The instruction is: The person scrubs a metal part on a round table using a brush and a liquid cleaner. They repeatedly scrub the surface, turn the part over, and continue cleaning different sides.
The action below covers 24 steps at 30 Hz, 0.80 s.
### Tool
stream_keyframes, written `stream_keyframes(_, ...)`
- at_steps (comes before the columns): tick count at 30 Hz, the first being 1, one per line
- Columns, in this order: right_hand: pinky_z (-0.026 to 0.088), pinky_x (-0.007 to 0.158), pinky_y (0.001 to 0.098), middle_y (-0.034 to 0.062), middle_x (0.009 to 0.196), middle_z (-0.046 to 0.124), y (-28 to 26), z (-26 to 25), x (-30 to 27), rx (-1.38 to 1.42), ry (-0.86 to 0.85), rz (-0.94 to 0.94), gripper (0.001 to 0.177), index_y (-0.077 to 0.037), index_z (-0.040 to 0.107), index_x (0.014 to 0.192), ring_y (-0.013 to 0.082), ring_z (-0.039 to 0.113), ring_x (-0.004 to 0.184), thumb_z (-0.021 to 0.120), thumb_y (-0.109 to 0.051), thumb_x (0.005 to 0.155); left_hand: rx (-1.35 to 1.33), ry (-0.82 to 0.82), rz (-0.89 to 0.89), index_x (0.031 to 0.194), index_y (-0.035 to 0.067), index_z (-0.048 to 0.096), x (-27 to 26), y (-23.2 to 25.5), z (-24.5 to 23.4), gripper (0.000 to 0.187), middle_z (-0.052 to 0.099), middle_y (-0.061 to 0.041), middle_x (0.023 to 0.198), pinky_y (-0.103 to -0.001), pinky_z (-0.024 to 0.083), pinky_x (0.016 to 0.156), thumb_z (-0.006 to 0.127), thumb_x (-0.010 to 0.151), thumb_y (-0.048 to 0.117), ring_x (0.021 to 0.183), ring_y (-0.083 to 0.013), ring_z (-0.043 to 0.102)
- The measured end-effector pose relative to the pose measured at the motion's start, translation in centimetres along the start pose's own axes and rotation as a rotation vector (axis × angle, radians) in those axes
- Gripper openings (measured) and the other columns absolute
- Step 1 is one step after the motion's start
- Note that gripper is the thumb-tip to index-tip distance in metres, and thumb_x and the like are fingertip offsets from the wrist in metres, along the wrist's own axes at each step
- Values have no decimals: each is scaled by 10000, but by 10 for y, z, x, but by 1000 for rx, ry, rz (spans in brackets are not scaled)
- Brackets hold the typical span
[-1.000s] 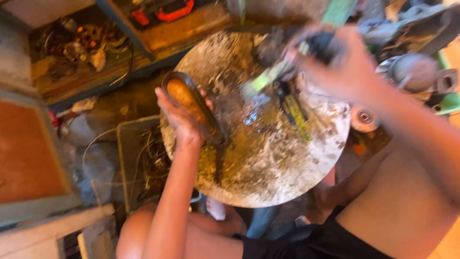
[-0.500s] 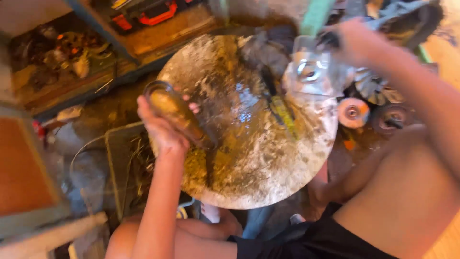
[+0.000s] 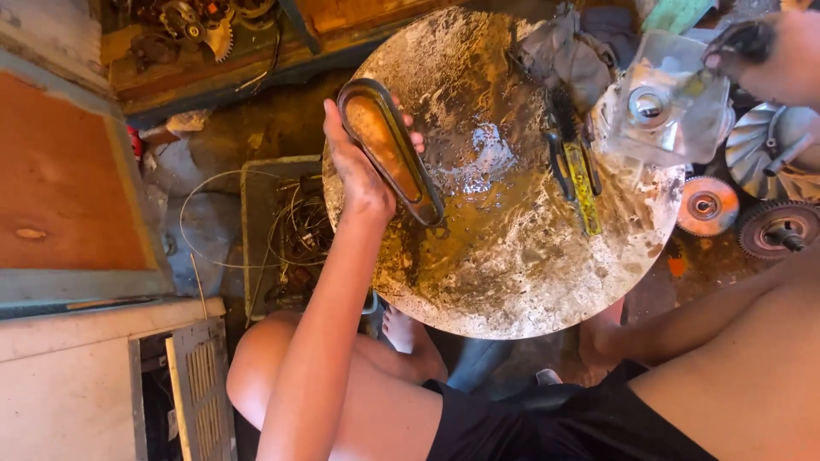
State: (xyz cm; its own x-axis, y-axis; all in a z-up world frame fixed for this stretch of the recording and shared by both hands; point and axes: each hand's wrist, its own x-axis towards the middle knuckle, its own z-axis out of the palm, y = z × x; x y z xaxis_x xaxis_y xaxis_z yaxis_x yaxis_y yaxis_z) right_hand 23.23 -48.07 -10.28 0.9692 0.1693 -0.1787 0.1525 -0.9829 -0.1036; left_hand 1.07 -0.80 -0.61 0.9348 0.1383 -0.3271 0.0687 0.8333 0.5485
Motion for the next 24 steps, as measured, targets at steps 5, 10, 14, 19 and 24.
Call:
stream_keyframes(5,441,739,494,234,1126,651,41,39,17,292,428,-146,450,17,610,1295,386,606,994,731,-413,1247,48,36,-52,1051,-19,651,2,-6,-1,782,655,-134,736,-364,528,519,384,888,697,534,-258,634)
stream_keyframes(10,451,701,458,212,1128,624,-221,-176,-179,516,178,-188,297,-10,591,1292,354,545,884,676,-142,1040,87,92,-119,1068,-12,636,13,-19,-3,740,653,-160,763,-365,521,521,345,915,651,543,-269,626)
stream_keyframes(14,580,466,145,198,951,735,-264,-152,-187,778,175,-1021,147,90,649,1051,135,670,587,625,139,915,183,114,-234,998,70,603,16,-27,1,698,584,-110,668,-350,514,458,307,914,697,499,-239,583)
stream_keyframes(19,580,600,298,134,882,681,-279,-85,-177,376,340,-1221,255,-35,694,1026,230,664,716,626,87,813,532,116,-54,1379,44,450,26,-36,-17,823,535,-205,1153,-433,457,935,374,896,706,960,-320,584)
stream_keyframes(24,643,617,343,150,934,679,-294,-69,-213,147,216,-1394,289,-50,632,1101,250,712,775,602,7,820,398,69,-80,1153,23,697,18,-24,-9,773,709,-198,919,-384,638,702,409,895,692,627,-305,702)
